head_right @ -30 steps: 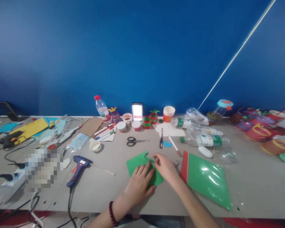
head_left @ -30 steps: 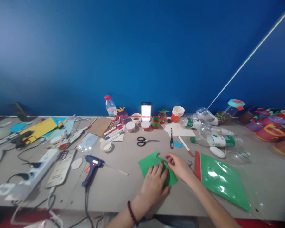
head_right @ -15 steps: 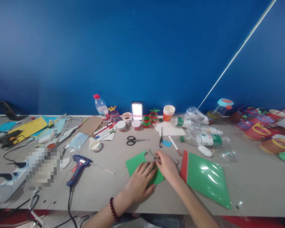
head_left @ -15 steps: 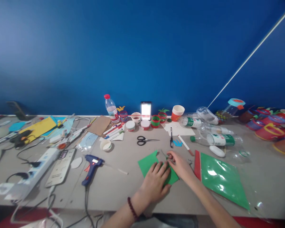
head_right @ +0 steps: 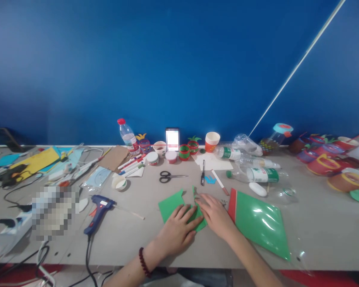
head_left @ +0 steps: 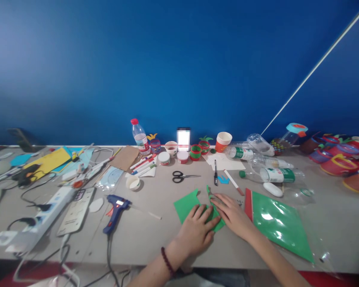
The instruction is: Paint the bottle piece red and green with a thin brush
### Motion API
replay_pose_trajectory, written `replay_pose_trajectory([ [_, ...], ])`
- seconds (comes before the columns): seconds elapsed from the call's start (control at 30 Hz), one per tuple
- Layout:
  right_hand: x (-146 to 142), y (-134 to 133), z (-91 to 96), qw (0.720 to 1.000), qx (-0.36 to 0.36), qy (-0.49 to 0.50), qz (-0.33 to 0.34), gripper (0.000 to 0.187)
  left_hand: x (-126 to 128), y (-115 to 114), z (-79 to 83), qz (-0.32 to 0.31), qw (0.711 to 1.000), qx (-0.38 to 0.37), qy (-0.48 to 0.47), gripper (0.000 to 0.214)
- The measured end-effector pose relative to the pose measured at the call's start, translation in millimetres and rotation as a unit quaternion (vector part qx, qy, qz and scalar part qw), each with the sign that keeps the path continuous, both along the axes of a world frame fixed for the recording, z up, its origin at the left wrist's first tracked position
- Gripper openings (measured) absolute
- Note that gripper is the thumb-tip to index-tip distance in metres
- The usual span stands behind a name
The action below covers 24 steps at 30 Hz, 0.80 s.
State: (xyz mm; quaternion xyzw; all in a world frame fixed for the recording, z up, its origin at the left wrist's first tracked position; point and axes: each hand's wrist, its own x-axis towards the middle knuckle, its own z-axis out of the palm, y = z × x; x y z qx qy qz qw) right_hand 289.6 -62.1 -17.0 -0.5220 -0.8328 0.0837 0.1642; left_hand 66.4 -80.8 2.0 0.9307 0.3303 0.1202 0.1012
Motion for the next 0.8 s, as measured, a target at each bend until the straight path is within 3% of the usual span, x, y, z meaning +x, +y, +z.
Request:
replay_pose_trajectory([
  [0.17,2.0,6.7,9.3,0.995,-0.071,-0.055,0.037,0.056,-3.6,0.7,0.5,-0.025,1.000,0.002,0.003,0.055],
  [0.27,-2.4,18.6,17.0,0.993,-0.089,-0.058,0.056,0.053,-4.7,0.8,0.0,-0.026,1.000,-0.002,0.004,0.055],
  [0.43,-5.5,36.1,18.9,0.991,-0.082,-0.052,0.087,0.051,-4.1,-1.0,-2.9,-0.008,1.000,-0.014,-0.006,0.056],
  [0.57,-5.8,41.2,18.7,0.990,-0.079,-0.051,0.108,0.050,-4.3,0.8,4.2,-0.002,0.998,-0.048,-0.029,0.063],
  [0.67,-7.8,42.5,23.4,0.987,-0.078,-0.063,0.122,0.050,-8.3,9.1,13.4,0.036,0.995,-0.077,-0.051,0.055],
  [0.8,-13.0,44.9,29.2,0.986,-0.067,-0.073,0.137,0.051,-17.5,27.3,14.2,0.045,0.998,-0.040,-0.025,0.053],
])
